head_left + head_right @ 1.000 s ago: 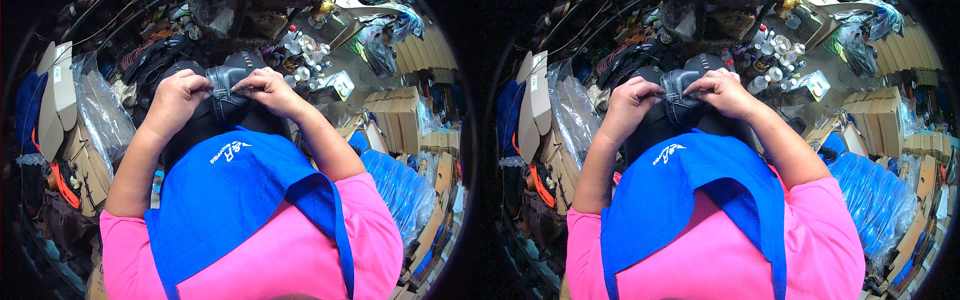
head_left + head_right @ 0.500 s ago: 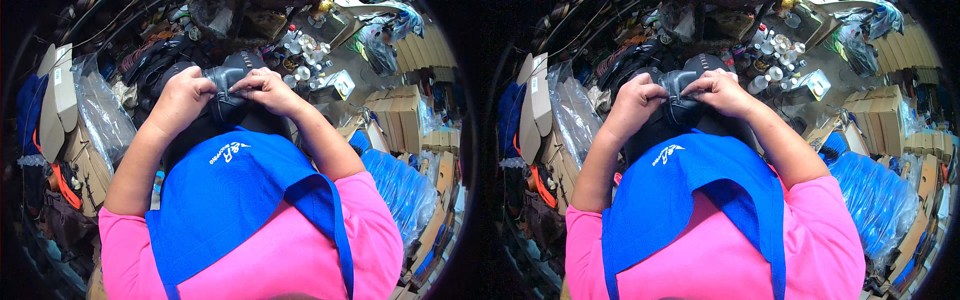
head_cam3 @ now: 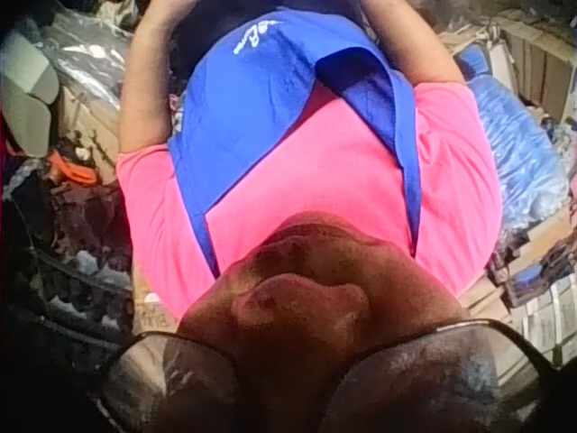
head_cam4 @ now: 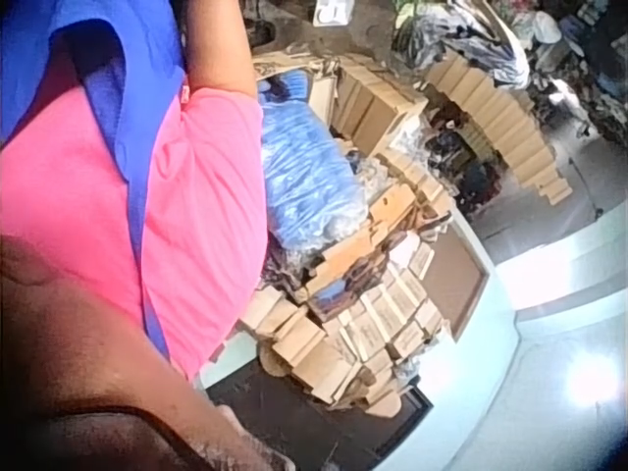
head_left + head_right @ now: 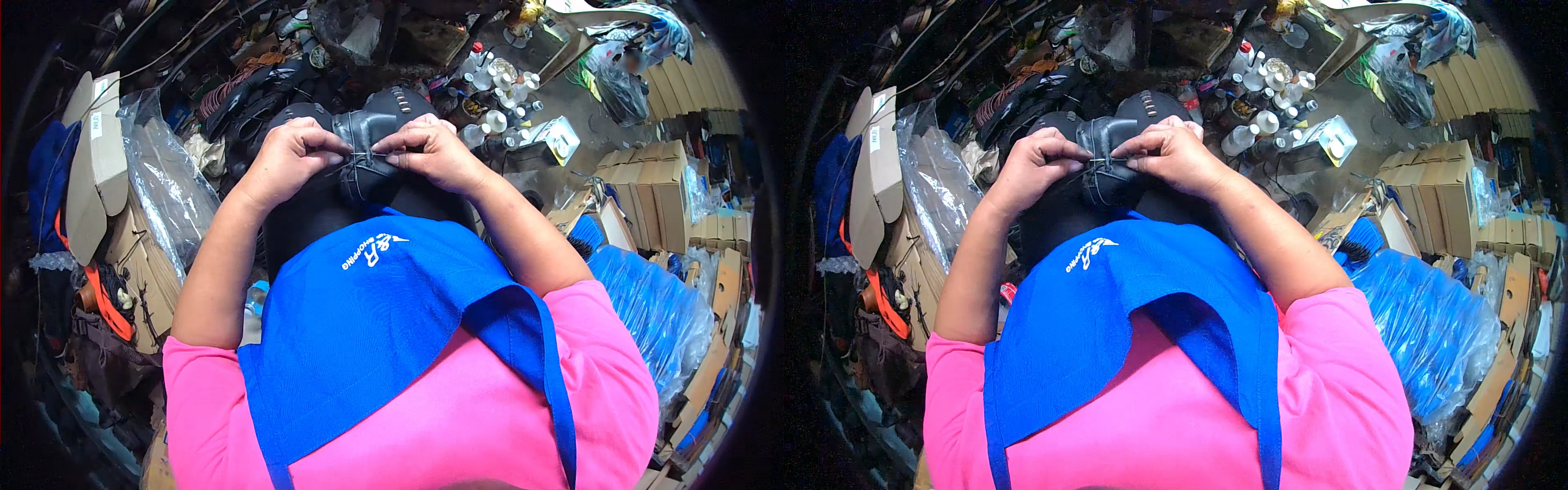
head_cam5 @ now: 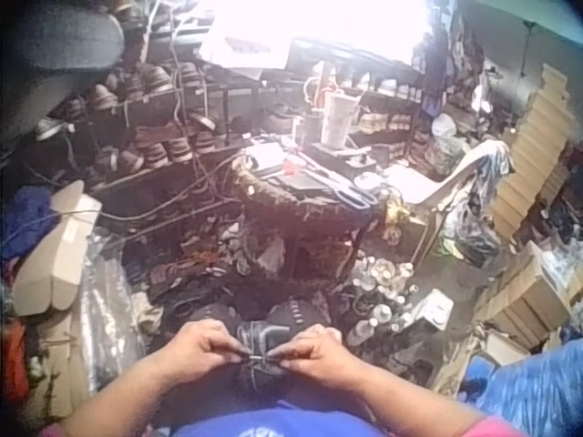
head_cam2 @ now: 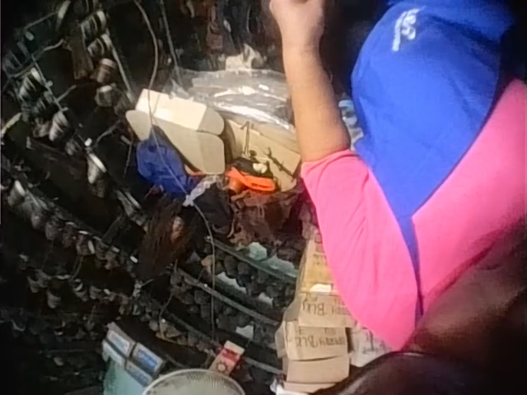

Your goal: Stitching leather components of a shoe by hand using a needle and thread.

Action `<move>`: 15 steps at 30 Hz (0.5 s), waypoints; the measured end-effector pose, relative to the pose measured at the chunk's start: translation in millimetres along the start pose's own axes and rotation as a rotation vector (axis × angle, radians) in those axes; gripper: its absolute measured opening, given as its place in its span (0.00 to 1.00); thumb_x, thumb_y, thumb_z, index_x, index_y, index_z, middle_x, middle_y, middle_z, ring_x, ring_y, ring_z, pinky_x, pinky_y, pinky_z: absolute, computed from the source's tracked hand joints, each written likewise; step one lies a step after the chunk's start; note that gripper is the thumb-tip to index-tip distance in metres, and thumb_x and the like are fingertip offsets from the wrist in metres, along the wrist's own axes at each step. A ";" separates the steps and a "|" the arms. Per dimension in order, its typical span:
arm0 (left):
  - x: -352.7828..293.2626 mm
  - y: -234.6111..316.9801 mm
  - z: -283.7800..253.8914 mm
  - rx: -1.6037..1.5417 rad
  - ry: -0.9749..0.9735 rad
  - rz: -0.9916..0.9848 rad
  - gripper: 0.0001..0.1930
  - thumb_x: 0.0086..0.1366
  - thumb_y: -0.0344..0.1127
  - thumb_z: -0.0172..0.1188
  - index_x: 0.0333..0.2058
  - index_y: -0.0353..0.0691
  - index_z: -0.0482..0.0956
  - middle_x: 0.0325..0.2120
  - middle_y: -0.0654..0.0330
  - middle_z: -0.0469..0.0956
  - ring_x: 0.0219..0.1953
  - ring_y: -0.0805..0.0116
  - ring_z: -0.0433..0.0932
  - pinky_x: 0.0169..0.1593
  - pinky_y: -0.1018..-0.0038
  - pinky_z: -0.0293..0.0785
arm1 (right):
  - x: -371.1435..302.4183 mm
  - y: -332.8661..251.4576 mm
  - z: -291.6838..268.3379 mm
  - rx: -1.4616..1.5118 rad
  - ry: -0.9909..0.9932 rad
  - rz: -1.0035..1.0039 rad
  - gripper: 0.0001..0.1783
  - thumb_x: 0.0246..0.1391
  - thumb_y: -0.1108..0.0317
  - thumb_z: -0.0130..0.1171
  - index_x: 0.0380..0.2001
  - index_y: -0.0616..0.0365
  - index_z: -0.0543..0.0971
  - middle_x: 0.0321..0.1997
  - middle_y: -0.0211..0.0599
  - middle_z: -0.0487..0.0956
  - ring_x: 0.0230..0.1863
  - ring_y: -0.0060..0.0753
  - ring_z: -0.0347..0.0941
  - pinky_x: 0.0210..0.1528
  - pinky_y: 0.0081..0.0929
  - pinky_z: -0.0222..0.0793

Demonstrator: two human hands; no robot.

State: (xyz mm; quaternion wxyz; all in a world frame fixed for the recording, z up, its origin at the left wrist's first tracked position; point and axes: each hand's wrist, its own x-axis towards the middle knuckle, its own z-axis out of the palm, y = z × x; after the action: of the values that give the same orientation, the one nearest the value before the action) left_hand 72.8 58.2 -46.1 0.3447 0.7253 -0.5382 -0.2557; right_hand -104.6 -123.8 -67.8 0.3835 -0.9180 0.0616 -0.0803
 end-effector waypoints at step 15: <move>6.7 12.8 24.7 -0.419 0.044 -0.254 0.09 0.50 0.23 0.64 0.32 0.36 0.80 0.27 0.67 0.78 0.29 0.80 0.73 0.35 0.81 0.70 | 2.2 -10.6 12.9 0.138 0.085 0.196 0.08 0.42 0.58 0.67 0.29 0.43 0.83 0.30 0.21 0.79 0.43 0.26 0.66 0.53 0.32 0.50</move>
State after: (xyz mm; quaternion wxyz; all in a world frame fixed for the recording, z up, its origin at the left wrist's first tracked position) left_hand 48.6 43.9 -51.8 0.4645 0.7051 -0.3704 -0.3872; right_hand -99.4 -107.8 -68.9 0.4490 -0.8746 0.1618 -0.0852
